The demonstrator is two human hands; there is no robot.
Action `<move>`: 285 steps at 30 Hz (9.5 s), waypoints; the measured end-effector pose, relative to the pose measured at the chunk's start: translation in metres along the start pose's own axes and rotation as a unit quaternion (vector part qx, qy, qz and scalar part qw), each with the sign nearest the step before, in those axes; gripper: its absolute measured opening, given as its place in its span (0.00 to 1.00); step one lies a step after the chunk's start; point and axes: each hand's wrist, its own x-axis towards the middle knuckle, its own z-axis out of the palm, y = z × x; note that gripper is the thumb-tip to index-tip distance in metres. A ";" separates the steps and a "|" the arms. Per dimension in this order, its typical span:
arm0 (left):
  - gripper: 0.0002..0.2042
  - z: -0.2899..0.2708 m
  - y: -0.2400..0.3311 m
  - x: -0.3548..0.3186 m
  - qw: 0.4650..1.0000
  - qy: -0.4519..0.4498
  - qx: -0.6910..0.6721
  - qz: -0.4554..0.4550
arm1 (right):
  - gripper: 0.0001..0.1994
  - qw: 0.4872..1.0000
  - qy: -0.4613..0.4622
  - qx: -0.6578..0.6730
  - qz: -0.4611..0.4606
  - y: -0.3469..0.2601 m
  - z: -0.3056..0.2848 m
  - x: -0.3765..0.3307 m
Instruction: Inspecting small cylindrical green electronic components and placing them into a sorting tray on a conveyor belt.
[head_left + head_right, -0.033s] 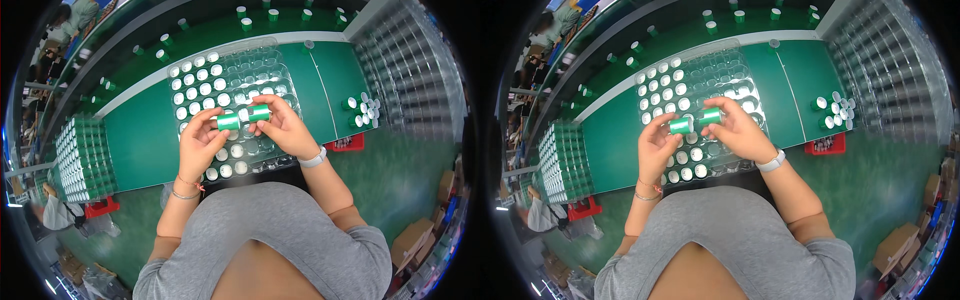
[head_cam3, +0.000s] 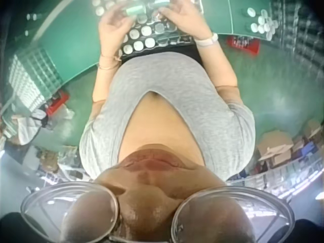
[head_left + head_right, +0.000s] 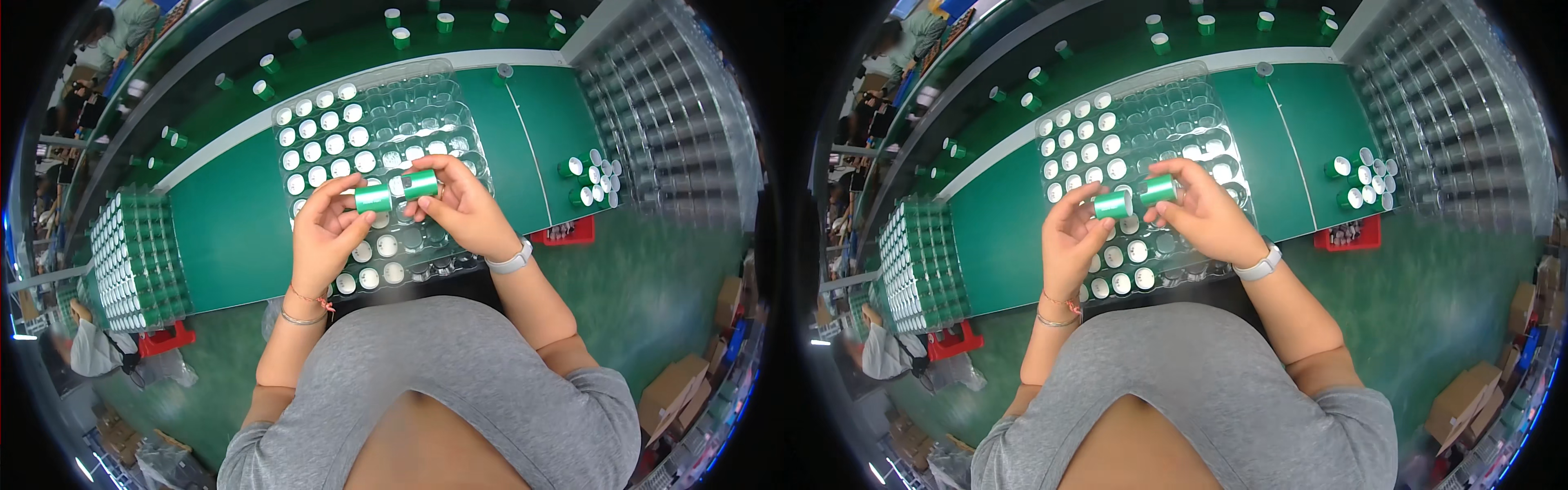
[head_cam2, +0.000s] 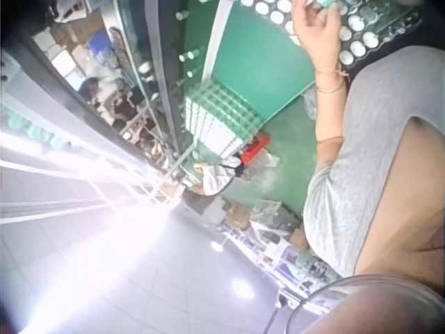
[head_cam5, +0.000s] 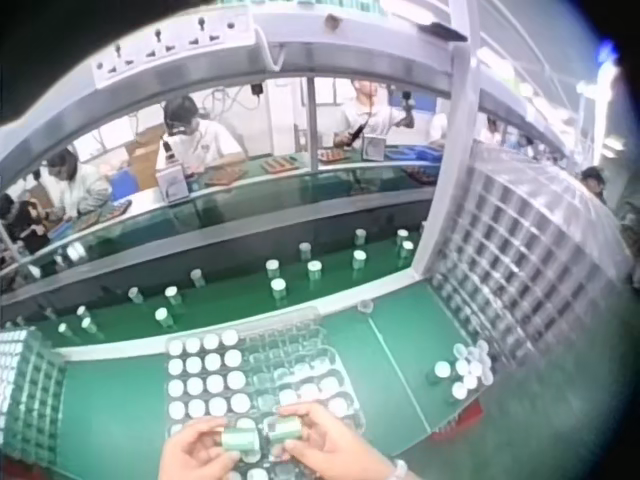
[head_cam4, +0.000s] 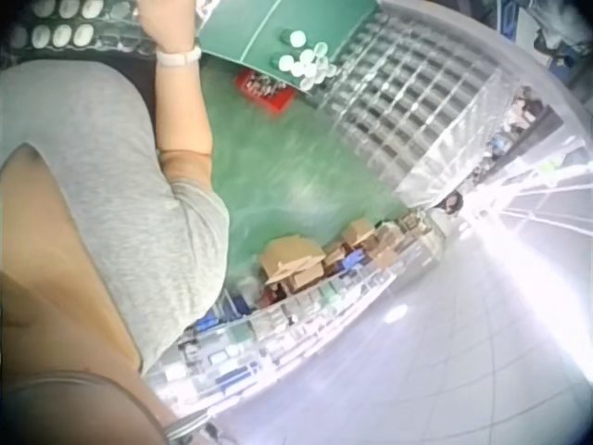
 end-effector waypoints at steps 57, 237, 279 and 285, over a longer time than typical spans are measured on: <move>0.11 0.008 0.006 0.016 0.978 0.049 0.151 -0.137 | 0.10 0.987 0.037 -0.152 0.037 0.016 -0.003 0.003; 0.19 -0.022 0.007 0.004 0.940 0.020 0.315 0.128 | 0.22 0.976 0.051 -0.201 -0.071 -0.012 0.011 0.024; 0.22 -0.057 -0.019 0.002 0.901 0.153 0.382 0.136 | 0.15 0.757 0.026 -0.612 -0.229 -0.001 -0.024 0.143; 0.23 -0.053 -0.020 0.008 0.894 0.120 0.411 0.133 | 0.19 0.717 0.140 -0.653 -0.199 -0.023 -0.078 0.207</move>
